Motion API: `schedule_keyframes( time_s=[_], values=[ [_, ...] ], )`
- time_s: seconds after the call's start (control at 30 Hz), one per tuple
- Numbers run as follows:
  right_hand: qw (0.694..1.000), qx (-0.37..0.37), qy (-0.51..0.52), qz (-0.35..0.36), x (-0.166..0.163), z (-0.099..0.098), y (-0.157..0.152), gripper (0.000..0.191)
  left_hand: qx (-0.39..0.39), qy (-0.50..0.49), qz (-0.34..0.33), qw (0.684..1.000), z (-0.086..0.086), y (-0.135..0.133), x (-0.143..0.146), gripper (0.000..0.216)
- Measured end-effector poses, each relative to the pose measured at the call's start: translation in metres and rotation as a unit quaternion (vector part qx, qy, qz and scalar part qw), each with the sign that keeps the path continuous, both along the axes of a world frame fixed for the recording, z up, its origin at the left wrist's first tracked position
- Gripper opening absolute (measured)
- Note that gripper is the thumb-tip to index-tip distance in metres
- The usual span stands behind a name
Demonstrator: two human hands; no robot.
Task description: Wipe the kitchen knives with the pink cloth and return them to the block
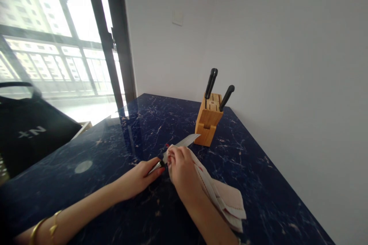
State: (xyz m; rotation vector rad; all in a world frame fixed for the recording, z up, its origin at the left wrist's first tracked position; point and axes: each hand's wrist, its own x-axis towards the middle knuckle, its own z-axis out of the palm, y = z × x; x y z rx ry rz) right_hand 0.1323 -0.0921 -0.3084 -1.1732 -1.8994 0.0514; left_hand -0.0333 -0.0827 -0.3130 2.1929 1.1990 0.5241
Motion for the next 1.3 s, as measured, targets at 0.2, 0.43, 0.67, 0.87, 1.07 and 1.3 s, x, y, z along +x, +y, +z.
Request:
schedule_keyframes(
  time_s=[0.2, 0.43, 0.67, 0.87, 1.07, 1.3],
  values=[
    [1.0, 0.006, -0.002, 0.004, -0.0023, -0.0048, -0.002, 0.023, 0.02, 0.033, 0.008, 0.999, 0.0, -0.0027, 0.0014, 0.023],
    [0.998, 0.007, 0.056, -0.009, 0.0032, -0.0063, 0.0025, 0.02, 0.019, 0.042, 0.006, 0.999, 0.0014, -0.0038, 0.002, 0.021],
    [0.999, -0.005, 0.025, 0.044, 0.0003, -0.0003, -0.0004, 0.02, 0.019, 0.024, 0.008, 0.999, 0.0008, -0.004, 0.0021, 0.021],
    [0.998, -0.016, 0.061, 0.022, 0.0039, 0.0027, -0.0011, 0.019, 0.027, 0.04, 0.009, 0.999, -0.0002, -0.0039, 0.0017, 0.021],
    [0.999, 0.001, 0.036, 0.03, 0.0011, 0.0014, -0.0021, 0.02, 0.044, 0.041, 0.015, 0.998, 0.0007, -0.0042, 0.0005, 0.021],
    [0.998, -0.022, 0.028, 0.05, 0.0008, 0.0023, -0.0054, 0.021, 0.016, -0.027, -0.001, 1.0, 0.0017, -0.0054, 0.0016, 0.021]
  ],
)
